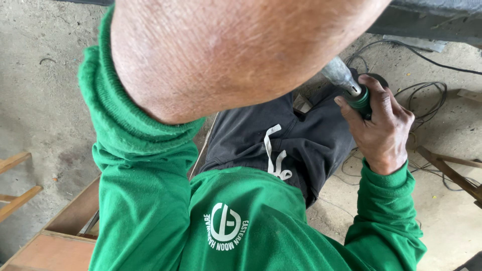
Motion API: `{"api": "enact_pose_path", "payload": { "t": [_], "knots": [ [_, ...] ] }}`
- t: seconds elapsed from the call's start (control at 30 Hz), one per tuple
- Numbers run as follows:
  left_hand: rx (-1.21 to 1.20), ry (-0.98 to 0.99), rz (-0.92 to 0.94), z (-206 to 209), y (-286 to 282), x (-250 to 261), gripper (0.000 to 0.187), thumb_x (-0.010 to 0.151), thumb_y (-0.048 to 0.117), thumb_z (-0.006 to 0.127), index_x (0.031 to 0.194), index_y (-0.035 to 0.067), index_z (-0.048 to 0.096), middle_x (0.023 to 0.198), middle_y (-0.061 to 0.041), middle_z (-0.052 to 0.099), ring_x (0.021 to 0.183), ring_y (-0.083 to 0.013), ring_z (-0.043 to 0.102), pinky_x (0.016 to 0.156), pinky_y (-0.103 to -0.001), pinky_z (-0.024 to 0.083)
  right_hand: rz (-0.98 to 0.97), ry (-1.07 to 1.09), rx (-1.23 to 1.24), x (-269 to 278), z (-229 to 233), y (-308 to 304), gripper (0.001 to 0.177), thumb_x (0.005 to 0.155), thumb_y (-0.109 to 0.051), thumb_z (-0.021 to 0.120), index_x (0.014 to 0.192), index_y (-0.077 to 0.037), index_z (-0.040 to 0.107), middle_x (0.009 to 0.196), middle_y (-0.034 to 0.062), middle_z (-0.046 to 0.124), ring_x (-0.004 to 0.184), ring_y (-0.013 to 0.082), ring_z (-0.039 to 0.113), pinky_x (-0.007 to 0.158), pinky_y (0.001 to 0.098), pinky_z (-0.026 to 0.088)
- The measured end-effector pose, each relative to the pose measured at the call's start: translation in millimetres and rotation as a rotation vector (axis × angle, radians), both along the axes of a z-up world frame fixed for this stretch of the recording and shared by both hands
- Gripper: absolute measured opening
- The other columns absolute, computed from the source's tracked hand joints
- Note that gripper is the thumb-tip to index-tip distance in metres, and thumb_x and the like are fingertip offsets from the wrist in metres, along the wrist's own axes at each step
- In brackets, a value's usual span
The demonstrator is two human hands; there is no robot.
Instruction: The person uses a soldering iron to melt and fuse together sections of a large black plastic structure, holding the tool by hand and applying heat to specific points.
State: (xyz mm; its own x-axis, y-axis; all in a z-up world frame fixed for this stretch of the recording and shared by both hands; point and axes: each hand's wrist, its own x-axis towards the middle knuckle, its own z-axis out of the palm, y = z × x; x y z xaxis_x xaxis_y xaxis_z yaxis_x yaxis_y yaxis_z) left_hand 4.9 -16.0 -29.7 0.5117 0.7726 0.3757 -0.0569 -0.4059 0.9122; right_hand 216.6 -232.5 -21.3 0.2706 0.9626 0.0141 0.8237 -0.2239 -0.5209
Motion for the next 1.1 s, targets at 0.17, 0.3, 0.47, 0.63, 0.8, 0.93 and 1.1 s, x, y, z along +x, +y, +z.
{"api": "enact_pose_path", "payload": {
  "t": [0.17, 0.3, 0.47, 0.63, 0.8, 0.93, 1.1],
  "knots": [
    [-0.026, 0.001, 0.015, -1.6, -5.0, -4.2, 0.038, 0.1, -0.001, 0.077, 0.133, 0.008, 0.061, 0.121, -0.01, 0.06, 0.113, -0.0256, 0.06, 0.091, -0.04, 0.055, -0.036, 0.029, 0.042, 0.7, -5.5, -10.5, 0.046, 0.103, -0.013, 0.093, 0.136, -0.001, 0.062, 0.109, 0.016, 0.074, 0.093, 0.0231, 0.077, 0.08, 0.0325, 0.062],
    [-0.017, -0.012, 0.021, -1.2, -1.3, 0.3, 0.038, 0.099, -0.001, 0.077, 0.133, 0.008, 0.061, 0.121, -0.01, 0.06, 0.113, -0.0255, 0.06, 0.091, -0.04, 0.055, -0.021, 0.025, 0.061, 11.8, -9.8, -8.0, 0.044, 0.101, -0.015, 0.089, 0.134, 0.0, 0.063, 0.107, 0.0145, 0.076, 0.09, 0.0218, 0.077, 0.079, 0.0305, 0.063],
    [-0.024, -0.008, 0.018, -1.0, -5.9, 4.3, 0.038, 0.099, -0.001, 0.078, 0.133, 0.008, 0.062, 0.121, -0.01, 0.06, 0.113, -0.0254, 0.06, 0.092, -0.04, 0.055, 0.025, -0.039, 0.076, 15.6, 3.4, -1.6, 0.044, 0.097, -0.013, 0.089, 0.131, 0.0, 0.063, 0.105, 0.0167, 0.073, 0.089, 0.0257, 0.076, 0.077, 0.0358, 0.062],
    [-0.014, -0.008, 0.037, -0.8, -10.0, 4.9, 0.039, 0.099, -0.002, 0.078, 0.132, 0.008, 0.062, 0.121, -0.01, 0.059, 0.113, -0.0252, 0.06, 0.092, -0.04, 0.055, 0.025, 0.011, -0.019, 37.7, 2.7, 9.4, 0.039, 0.096, -0.016, 0.086, 0.126, 0.0, 0.066, 0.101, 0.0154, 0.077, 0.07, 0.0233, 0.072, 0.06, 0.0333, 0.06],
    [-0.049, -0.02, 0.045, -3.3, -8.0, 8.4, 0.039, 0.099, -0.002, 0.078, 0.132, 0.008, 0.062, 0.121, -0.01, 0.059, 0.113, -0.0251, 0.06, 0.092, -0.04, 0.055, 0.164, -0.137, 0.046, 44.4, 15.1, 11.8, 0.045, 0.096, -0.017, 0.09, 0.13, -0.002, 0.064, 0.099, 0.0147, 0.073, 0.082, 0.0234, 0.074, 0.068, 0.0334, 0.061],
    [-0.127, -0.042, 0.07, -6.5, -13.1, 0.7, 0.039, 0.099, -0.002, 0.079, 0.132, 0.008, 0.062, 0.121, -0.01, 0.059, 0.113, -0.025, 0.06, 0.092, -0.04, 0.055, 0.118, -0.018, 0.001, 46.9, 5.0, 6.2, 0.043, 0.1, -0.016, 0.088, 0.131, 0.0, 0.064, 0.1, 0.0133, 0.075, 0.08, 0.0208, 0.074, 0.067, 0.0307, 0.062],
    [-0.18, -0.078, 0.089, -9.3, -7.9, -5.8, 0.039, 0.098, -0.002, 0.079, 0.132, 0.008, 0.062, 0.12, -0.01, 0.059, 0.113, -0.0248, 0.059, 0.092, -0.039, 0.056, 0.057, 0.022, 0.076, 22.4, -19.8, -6.0, 0.043, 0.104, -0.018, 0.09, 0.133, -0.002, 0.062, 0.108, 0.0133, 0.075, 0.094, 0.0206, 0.077, 0.078, 0.0306, 0.064]
  ]
}}
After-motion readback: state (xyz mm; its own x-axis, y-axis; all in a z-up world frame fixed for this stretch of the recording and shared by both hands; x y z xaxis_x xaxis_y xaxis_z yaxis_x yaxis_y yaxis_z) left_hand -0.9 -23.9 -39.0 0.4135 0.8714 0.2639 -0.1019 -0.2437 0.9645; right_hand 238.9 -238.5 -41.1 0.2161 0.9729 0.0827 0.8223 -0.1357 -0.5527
